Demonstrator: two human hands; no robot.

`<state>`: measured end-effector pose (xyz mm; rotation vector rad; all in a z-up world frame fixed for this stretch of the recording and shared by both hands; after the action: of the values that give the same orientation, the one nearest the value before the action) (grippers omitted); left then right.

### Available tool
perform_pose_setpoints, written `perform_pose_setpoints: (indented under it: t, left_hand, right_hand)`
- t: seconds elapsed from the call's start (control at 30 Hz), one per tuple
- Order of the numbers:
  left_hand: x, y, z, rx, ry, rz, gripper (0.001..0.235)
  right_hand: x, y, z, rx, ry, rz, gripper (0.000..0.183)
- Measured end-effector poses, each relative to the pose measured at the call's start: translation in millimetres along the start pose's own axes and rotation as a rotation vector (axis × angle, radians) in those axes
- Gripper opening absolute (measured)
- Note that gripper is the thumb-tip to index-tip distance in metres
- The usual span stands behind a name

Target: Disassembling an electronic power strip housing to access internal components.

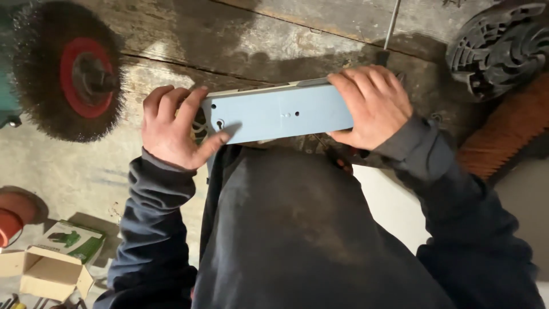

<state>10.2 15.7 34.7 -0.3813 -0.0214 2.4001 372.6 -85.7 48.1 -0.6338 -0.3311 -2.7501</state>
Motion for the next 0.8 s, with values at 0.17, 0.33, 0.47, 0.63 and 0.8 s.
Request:
perform_pose_setpoints:
  t: [0.17,0.33,0.47,0.63,0.8]
  left_hand:
    - [-1.1,1.8,14.2,0.147,-0.116,-0.036,0.099]
    - [0.2,6.7,15.4,0.18,-0.1,-0.023,0.097]
    - [-3.1,9.8,16.5,0.18,-0.108,0.001,0.098]
    - [-2.4,16.3,15.7,0.136,-0.095,-0.003,0.093]
    - [-3.3,16.8,14.7,0.154,-0.096,0.021,0.09]
  right_hand:
    - [1.2,-9.2,7.1,0.004,-0.012,0.033,0.084]
    - [2.6,-13.0,11.2,0.007,0.018,0.071,0.083]
    - [7.2,-13.7,15.1,0.026,0.056,0.072,0.084]
    - [10.4,-16.1,20.1,0.043,0.086,0.08,0.085]
    - [8.7,-17.2,24.4,0.044,0.105,0.11,0.088]
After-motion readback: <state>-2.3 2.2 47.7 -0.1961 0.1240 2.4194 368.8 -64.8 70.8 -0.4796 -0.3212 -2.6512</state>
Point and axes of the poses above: each hand's wrist, its own y-axis away from the middle knuckle, its own z-axis out of the back of the hand, x = y × z, the point moved 1 cm from there along -y, towards the middle knuckle, and after that the axes turned 15 degrees about -y, right-handed, at the moved point
